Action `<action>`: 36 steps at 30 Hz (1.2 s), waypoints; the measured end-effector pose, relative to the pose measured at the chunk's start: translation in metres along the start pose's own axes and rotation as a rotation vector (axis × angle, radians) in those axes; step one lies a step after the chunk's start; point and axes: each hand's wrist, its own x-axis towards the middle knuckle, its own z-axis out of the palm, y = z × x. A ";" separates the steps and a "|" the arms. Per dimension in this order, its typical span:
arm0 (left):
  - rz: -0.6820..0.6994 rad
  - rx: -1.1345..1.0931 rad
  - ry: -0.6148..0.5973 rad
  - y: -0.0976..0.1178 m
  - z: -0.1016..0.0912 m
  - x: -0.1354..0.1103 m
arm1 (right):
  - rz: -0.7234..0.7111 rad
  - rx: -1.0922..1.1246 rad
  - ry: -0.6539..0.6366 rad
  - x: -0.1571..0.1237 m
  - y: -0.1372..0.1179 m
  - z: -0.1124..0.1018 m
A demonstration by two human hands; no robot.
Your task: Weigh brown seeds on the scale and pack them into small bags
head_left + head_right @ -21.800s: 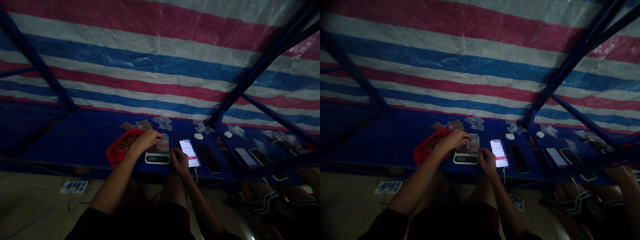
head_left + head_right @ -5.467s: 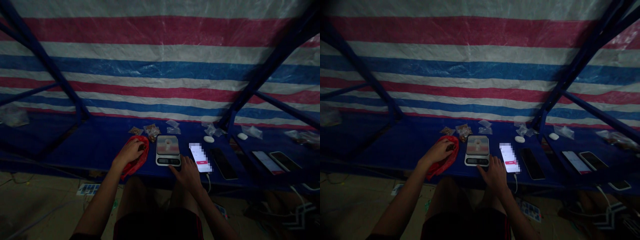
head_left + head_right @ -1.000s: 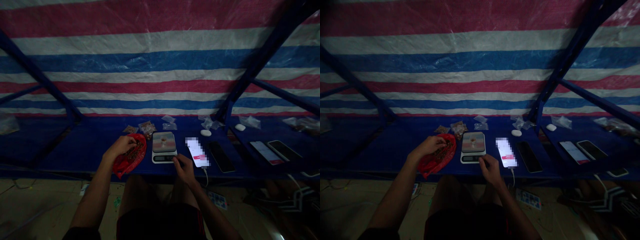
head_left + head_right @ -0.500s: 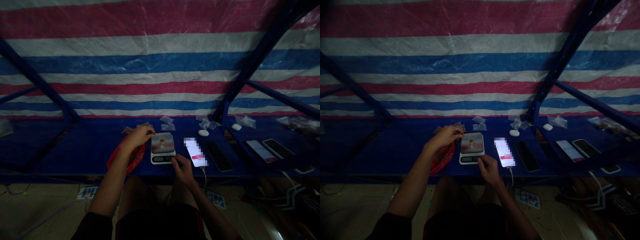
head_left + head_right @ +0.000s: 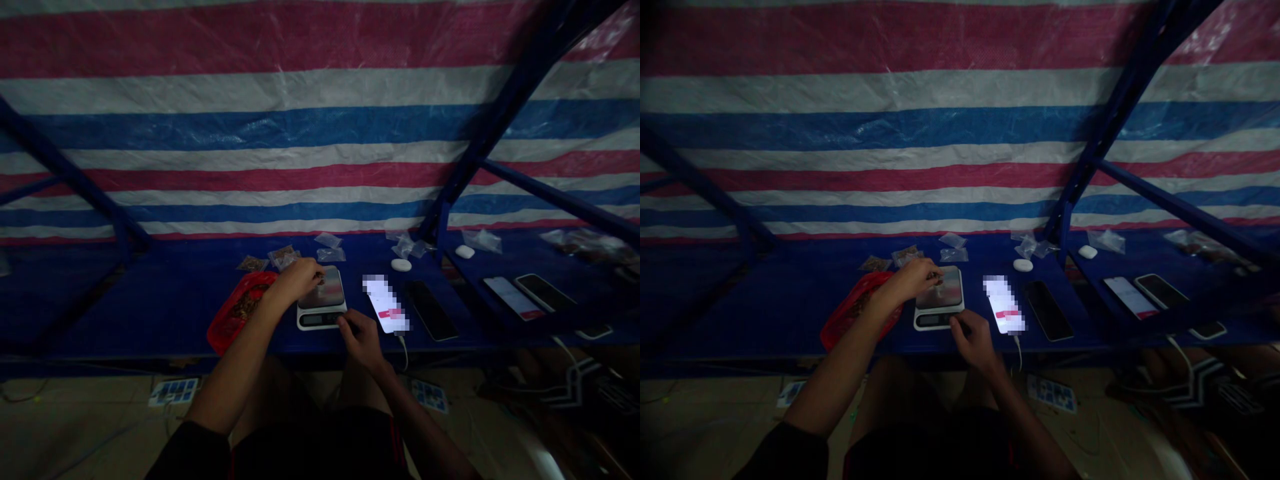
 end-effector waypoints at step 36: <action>-0.049 -0.015 0.092 -0.007 -0.011 -0.019 | 0.026 -0.037 0.016 -0.001 0.000 0.002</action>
